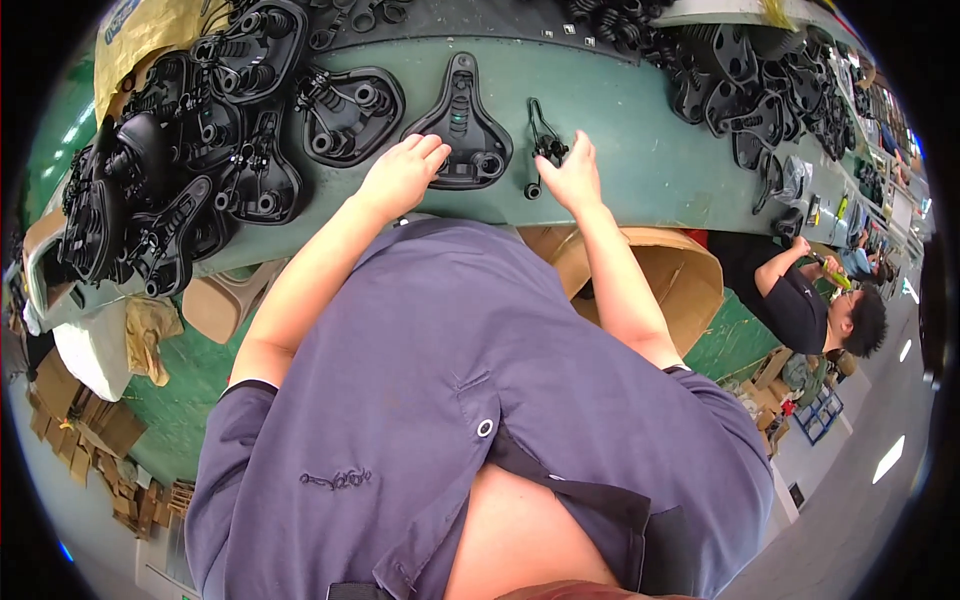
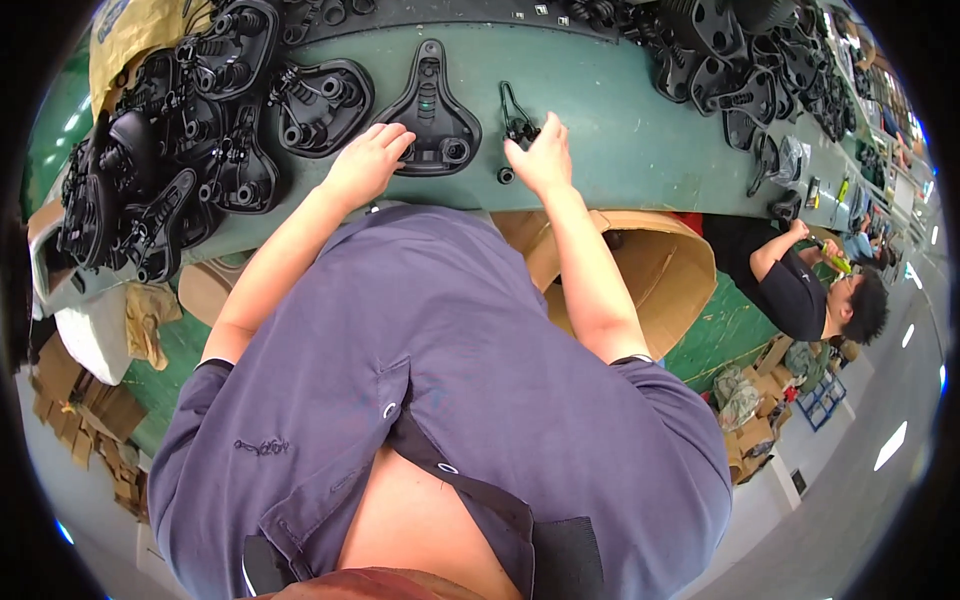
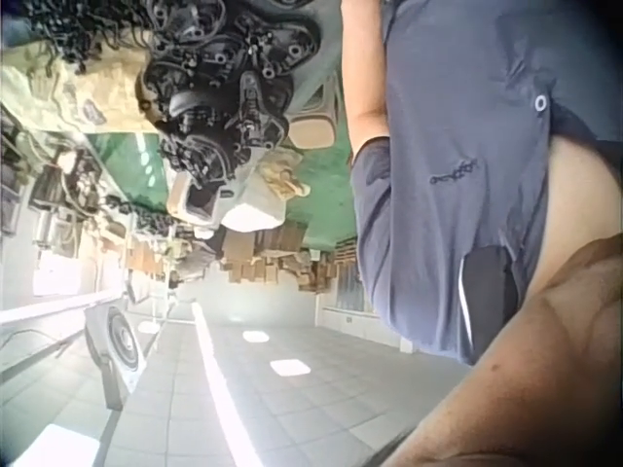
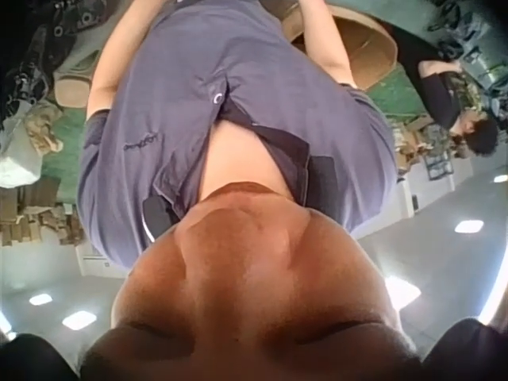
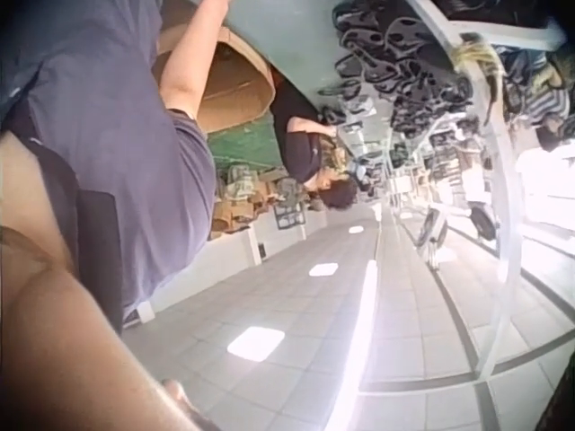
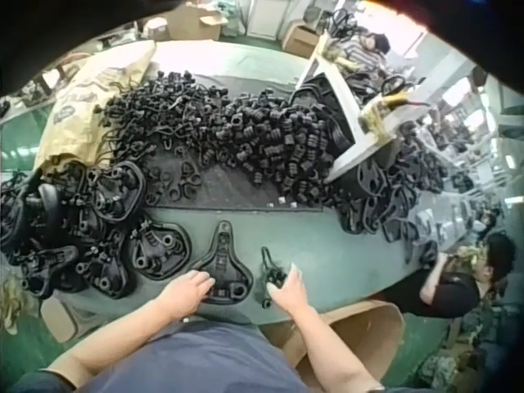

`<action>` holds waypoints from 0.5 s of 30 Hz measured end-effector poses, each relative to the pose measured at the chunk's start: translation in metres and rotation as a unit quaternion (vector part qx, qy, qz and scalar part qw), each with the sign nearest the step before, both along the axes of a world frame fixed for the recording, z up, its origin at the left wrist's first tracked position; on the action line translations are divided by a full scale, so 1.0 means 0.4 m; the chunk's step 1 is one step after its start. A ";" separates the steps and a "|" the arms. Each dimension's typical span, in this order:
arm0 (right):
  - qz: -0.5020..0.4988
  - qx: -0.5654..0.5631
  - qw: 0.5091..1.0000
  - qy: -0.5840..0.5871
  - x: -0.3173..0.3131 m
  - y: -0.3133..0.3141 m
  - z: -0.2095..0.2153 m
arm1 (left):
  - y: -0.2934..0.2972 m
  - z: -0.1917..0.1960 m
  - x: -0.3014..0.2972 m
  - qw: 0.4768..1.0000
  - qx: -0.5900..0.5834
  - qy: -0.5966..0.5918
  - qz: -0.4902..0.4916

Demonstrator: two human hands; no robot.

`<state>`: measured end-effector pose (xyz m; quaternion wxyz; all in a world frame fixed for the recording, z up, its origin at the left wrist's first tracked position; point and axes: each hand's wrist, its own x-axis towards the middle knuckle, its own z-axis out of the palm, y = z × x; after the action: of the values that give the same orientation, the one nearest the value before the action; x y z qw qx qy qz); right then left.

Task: Inspecting and assembling components for bicycle seats on a factory production line.

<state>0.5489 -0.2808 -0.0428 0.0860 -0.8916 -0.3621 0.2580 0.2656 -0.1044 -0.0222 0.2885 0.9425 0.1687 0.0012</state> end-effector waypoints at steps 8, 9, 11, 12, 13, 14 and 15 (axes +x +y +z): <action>0.021 -0.131 0.990 0.038 0.003 0.090 -0.022 | -0.047 0.020 -0.010 0.998 0.040 0.050 0.019; 0.026 -0.129 0.991 0.037 0.004 0.099 -0.013 | -0.052 0.022 -0.016 0.998 0.042 0.051 0.024; 0.008 0.005 0.998 0.067 0.015 0.116 0.005 | -0.060 0.016 -0.025 0.993 -0.063 0.029 0.098; 0.006 0.058 0.996 0.068 0.023 0.127 0.014 | -0.061 0.009 -0.027 0.992 -0.063 0.029 0.101; -0.038 0.053 0.979 0.195 0.025 0.166 0.056 | -0.059 -0.005 -0.029 0.990 -0.081 0.016 0.114; -0.085 0.046 0.944 0.317 0.025 0.204 0.100 | -0.056 -0.015 -0.026 0.987 -0.098 0.001 0.123; -0.183 0.126 0.888 0.403 -0.001 0.228 0.102 | -0.052 -0.018 -0.022 0.986 -0.106 -0.019 0.127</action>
<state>0.5485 -0.1895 -0.0018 0.3821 -0.7429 -0.1568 0.5268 0.2568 -0.1251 -0.0293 0.3875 0.8772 0.2809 0.0375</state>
